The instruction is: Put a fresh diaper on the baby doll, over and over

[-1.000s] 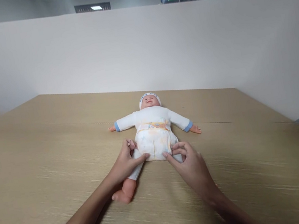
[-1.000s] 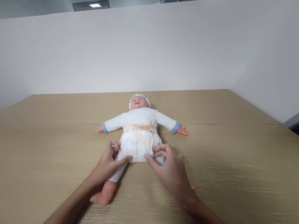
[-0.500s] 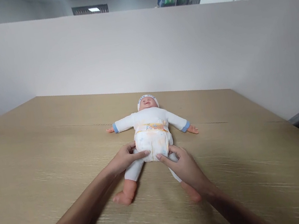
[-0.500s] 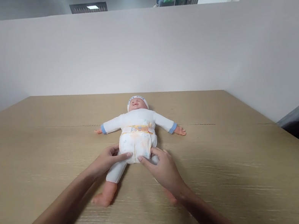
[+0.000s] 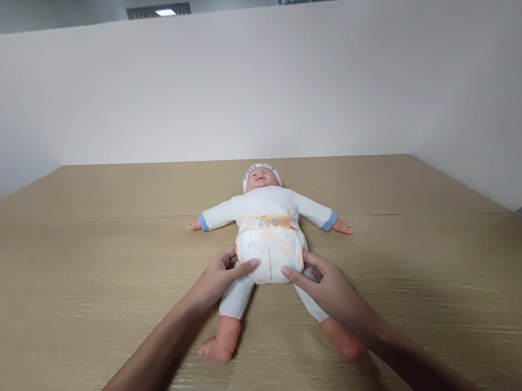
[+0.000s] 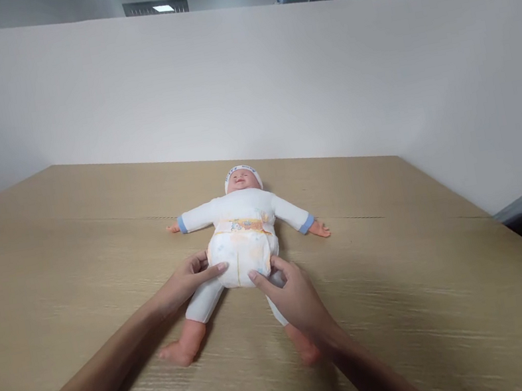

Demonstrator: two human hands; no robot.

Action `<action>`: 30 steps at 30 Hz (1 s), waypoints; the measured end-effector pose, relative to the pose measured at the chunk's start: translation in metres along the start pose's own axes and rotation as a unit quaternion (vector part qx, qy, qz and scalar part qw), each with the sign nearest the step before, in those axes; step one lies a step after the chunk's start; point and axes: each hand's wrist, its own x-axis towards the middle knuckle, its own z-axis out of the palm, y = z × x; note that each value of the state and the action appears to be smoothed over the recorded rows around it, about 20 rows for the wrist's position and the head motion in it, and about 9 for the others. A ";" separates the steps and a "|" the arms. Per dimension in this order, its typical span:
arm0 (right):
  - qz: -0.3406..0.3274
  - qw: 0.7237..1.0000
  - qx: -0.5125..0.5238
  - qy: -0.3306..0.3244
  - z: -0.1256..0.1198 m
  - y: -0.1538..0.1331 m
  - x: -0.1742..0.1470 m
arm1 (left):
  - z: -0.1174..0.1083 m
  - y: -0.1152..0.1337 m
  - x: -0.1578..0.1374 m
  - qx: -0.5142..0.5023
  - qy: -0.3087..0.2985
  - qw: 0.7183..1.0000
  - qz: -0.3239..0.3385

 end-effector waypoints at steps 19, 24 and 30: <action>0.000 0.997 -0.060 -0.057 -0.022 -0.002 0.000 | -0.008 0.008 -0.003 0.121 -0.044 0.991 0.026; 0.012 0.998 0.028 -0.057 -0.017 0.005 0.003 | -0.009 0.006 0.000 0.003 -0.051 0.999 -0.003; 0.003 1.000 -0.019 -0.014 -0.014 0.006 -0.001 | -0.007 -0.001 0.003 -0.046 -0.017 0.999 0.005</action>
